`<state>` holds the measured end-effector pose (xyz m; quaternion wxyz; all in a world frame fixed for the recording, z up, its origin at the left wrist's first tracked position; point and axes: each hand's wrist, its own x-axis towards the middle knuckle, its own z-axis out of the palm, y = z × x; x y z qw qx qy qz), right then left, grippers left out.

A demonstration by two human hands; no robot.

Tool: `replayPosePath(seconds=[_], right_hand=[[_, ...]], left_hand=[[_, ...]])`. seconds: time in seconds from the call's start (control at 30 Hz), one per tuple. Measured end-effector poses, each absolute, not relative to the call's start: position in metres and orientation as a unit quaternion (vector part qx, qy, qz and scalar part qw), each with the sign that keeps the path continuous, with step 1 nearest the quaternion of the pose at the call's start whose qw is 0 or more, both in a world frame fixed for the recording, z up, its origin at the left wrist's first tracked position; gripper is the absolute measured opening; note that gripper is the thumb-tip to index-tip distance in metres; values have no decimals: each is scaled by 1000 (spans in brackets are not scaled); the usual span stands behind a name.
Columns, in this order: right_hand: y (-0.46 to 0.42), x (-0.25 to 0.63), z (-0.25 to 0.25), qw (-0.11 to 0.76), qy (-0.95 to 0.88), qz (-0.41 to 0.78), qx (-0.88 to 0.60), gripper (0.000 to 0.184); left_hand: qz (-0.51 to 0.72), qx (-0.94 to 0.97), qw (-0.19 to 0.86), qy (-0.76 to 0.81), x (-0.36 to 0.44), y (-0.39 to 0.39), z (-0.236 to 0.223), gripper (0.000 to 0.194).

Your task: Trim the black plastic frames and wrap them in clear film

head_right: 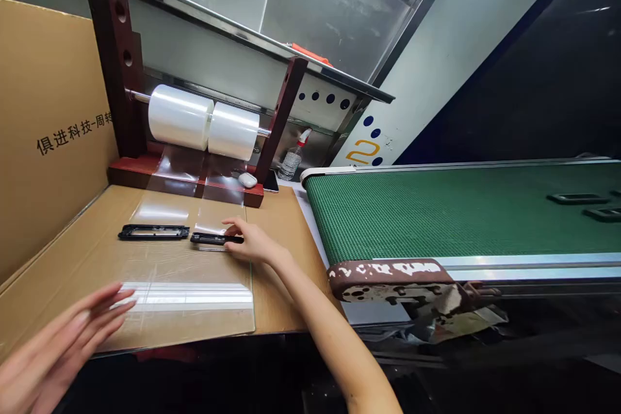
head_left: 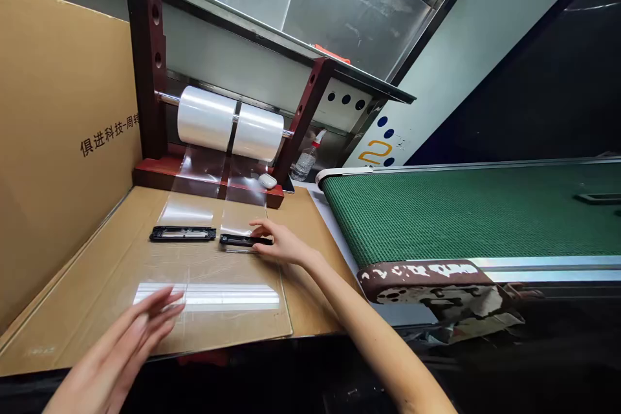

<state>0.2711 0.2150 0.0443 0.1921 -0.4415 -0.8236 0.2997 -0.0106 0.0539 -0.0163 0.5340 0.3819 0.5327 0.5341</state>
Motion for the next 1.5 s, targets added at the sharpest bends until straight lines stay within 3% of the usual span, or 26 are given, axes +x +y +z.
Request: replayPosePath(seconds=[0.07,0.17,0.37,0.57,0.87,1.23,1.37,1.5], right_hand=[[218,273,45,198,-822,313,-433,49],[221,275,43,212,-821,323,-421,47],[217,273,34,225,-827,314,-408,43],[209,270,31,216,-847,269,-405,56],[211,276,27,233,-837,274,-412,50],[183,270,46,237,-829,304,-405,51],[165,271,52,241,-829,308,-401,51],[157,273,56,275,-832,291,-384,49]], left_hand=[[485,216,706,468,9,94,11,44],[463,180,739,455,32,139,33,48],[449,176,748,456,56,163,33,33],[453,156,744,465,58,161,33,28],[502,180,686,495,50,153,40,49],[488,236,712,446,44,121,49,62],[526,218,692,444,36,108,34,56],[506,156,722,446,38,105,31,38]])
